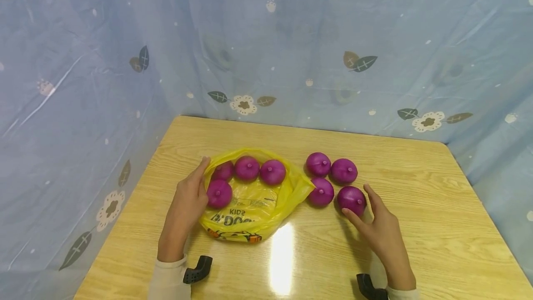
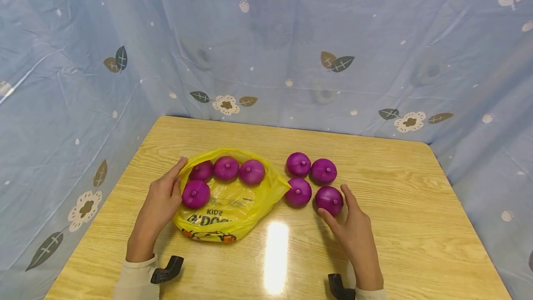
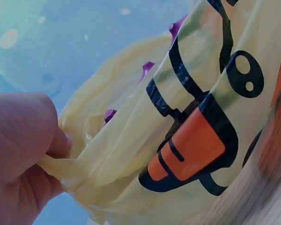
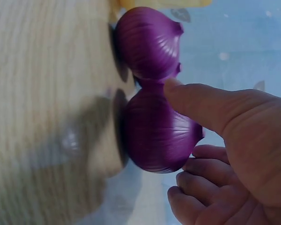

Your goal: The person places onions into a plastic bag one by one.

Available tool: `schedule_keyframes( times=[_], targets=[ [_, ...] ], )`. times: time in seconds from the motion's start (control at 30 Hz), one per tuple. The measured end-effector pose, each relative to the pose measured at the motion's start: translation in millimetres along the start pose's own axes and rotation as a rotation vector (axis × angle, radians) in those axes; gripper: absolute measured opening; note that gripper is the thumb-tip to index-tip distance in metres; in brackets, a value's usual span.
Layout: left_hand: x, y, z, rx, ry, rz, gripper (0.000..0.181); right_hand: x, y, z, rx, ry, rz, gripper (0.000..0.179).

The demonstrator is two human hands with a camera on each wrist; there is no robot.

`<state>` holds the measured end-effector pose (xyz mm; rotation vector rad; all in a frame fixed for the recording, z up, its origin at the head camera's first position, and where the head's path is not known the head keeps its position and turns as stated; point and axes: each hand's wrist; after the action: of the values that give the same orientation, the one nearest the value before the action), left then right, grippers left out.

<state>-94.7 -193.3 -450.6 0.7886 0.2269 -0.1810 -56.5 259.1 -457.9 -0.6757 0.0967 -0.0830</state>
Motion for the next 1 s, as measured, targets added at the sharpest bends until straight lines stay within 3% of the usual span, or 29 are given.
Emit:
schedule_keyframes(
  times=[0.27,0.63,0.77,1.0],
  targets=[
    [-0.3,-1.1,-0.2,0.003,0.002,-0.001,0.055,-1.6,6,-10,0.007,-0.006,0.008,0.095],
    [0.9,-0.6,-0.6,-0.008,0.016,-0.006,0.055,-5.7,3,-16,-0.04,0.088,0.054,0.086],
    [0.4,-0.6,-0.1,-0.011,0.019,-0.011,0.055,-6.5,-6,-10,-0.078,0.105,0.061,0.083],
    [-0.5,-0.7,-1.0,-0.006,0.019,-0.014,0.055,-10.5,-36,6,-0.135,0.169,0.145,0.078]
  ],
)
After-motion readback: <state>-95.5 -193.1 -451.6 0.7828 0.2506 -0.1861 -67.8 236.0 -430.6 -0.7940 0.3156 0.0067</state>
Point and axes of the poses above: each hand's wrist, its own x-axis away from the middle knuckle, its own z-axis out of the back of the hand, y = z × x, and after that the axes turned 4 degrees about -z, right-handed
